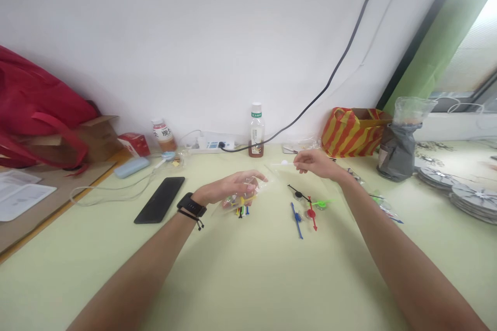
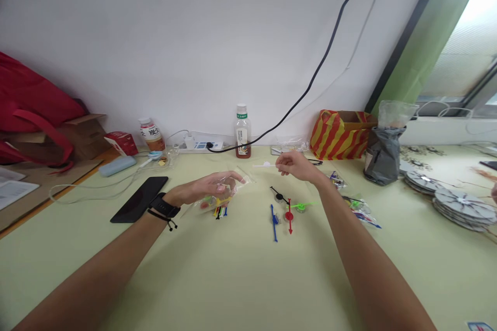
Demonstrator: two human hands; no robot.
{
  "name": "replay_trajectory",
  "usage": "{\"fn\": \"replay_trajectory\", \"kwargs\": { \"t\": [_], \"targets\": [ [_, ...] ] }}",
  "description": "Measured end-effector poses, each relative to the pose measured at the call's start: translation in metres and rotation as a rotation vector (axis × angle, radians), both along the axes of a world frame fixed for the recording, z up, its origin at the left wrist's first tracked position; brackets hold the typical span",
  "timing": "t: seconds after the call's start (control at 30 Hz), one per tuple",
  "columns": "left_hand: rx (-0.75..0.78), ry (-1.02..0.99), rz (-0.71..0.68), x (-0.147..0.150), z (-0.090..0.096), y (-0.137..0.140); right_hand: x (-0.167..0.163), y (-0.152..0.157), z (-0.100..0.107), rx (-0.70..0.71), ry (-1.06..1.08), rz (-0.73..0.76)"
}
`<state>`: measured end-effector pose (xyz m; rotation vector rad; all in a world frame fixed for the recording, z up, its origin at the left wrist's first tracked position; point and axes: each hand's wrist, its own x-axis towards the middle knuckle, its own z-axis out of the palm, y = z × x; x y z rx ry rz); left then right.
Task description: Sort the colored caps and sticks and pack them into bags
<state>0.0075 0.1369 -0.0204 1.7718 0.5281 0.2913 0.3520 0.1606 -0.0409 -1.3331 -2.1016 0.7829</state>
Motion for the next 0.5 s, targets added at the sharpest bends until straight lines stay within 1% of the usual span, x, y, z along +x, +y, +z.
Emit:
{"fn": "replay_trajectory", "kwargs": {
  "t": [0.07,0.1,0.17,0.23,0.3,0.37,0.5],
  "targets": [
    [0.002,-0.011,0.012,0.0,0.001,-0.001,-0.003,-0.011,0.02,0.044,0.19,-0.057],
    [0.018,-0.016,0.02,0.0,0.002,-0.001,-0.005,-0.016,0.03,0.066,0.253,-0.082],
    [0.068,-0.021,0.042,0.0,0.002,-0.001,-0.011,-0.028,0.046,0.116,0.352,-0.135],
    [0.101,-0.022,0.068,0.001,0.001,-0.001,-0.018,-0.038,0.058,0.154,0.423,-0.153],
    [0.079,-0.028,0.082,0.002,0.0,-0.001,-0.025,-0.046,0.066,0.181,0.462,-0.121],
    [0.021,-0.051,0.085,0.004,-0.003,-0.001,-0.033,-0.051,0.07,0.197,0.46,-0.063],
    [-0.092,-0.135,0.085,0.01,-0.007,-0.002,-0.051,-0.055,0.072,0.19,0.357,0.025]
  ]
}}
